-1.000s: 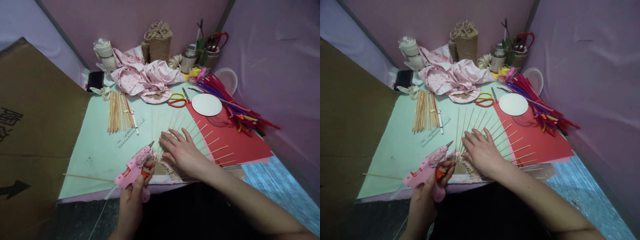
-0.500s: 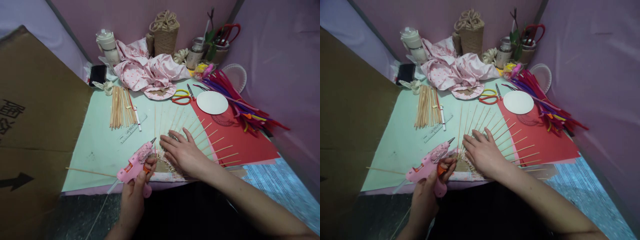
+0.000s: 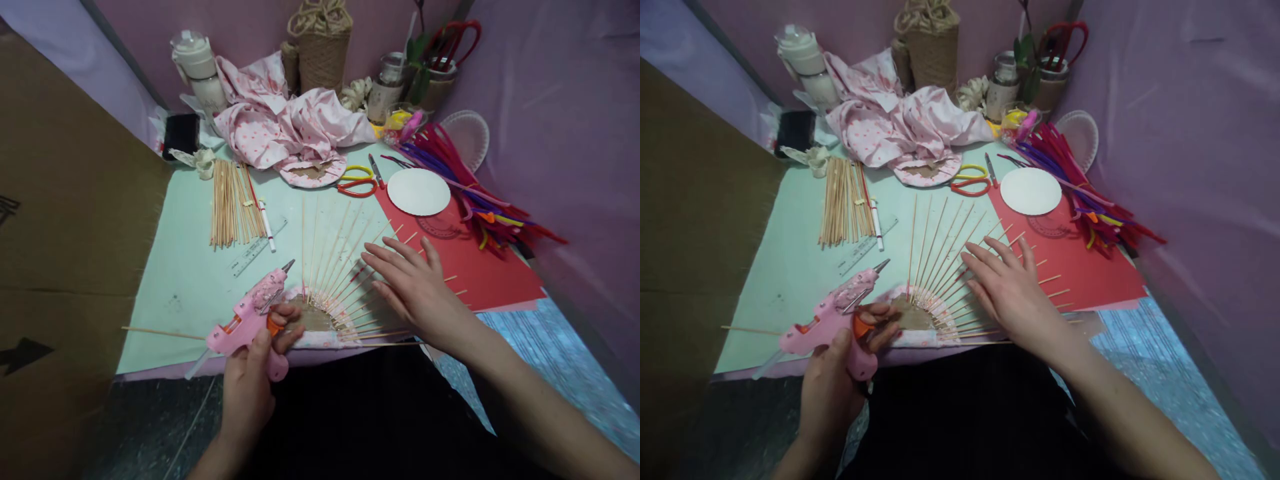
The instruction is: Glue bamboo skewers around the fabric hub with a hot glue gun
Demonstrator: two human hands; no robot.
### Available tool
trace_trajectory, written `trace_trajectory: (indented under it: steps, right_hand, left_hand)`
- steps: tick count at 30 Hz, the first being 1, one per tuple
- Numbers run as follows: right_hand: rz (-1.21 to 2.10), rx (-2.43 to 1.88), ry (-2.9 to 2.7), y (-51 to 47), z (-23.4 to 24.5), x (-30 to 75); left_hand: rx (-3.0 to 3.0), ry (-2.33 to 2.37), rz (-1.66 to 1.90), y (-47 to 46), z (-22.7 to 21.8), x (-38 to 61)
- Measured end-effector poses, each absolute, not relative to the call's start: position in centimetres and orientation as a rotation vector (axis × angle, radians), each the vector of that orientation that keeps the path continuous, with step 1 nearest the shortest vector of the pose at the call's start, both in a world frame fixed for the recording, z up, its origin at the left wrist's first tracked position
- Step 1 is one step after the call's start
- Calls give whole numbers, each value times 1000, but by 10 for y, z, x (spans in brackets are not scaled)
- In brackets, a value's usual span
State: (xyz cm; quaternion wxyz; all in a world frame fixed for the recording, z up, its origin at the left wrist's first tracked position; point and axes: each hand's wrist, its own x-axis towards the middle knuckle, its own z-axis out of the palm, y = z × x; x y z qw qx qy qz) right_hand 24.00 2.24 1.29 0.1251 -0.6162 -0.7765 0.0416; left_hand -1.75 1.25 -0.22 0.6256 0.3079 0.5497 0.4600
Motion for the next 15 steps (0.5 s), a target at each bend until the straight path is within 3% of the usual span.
trace_trajectory:
  steps: [9, 15]
  right_hand:
    - [181, -1728, -2304, 7, 4, 236]
    - [290, -1680, -2313, 5, 4, 225]
  left_hand:
    - [859, 1280, 923, 8, 0, -33]
    - [1025, 1289, 625, 11, 14, -48]
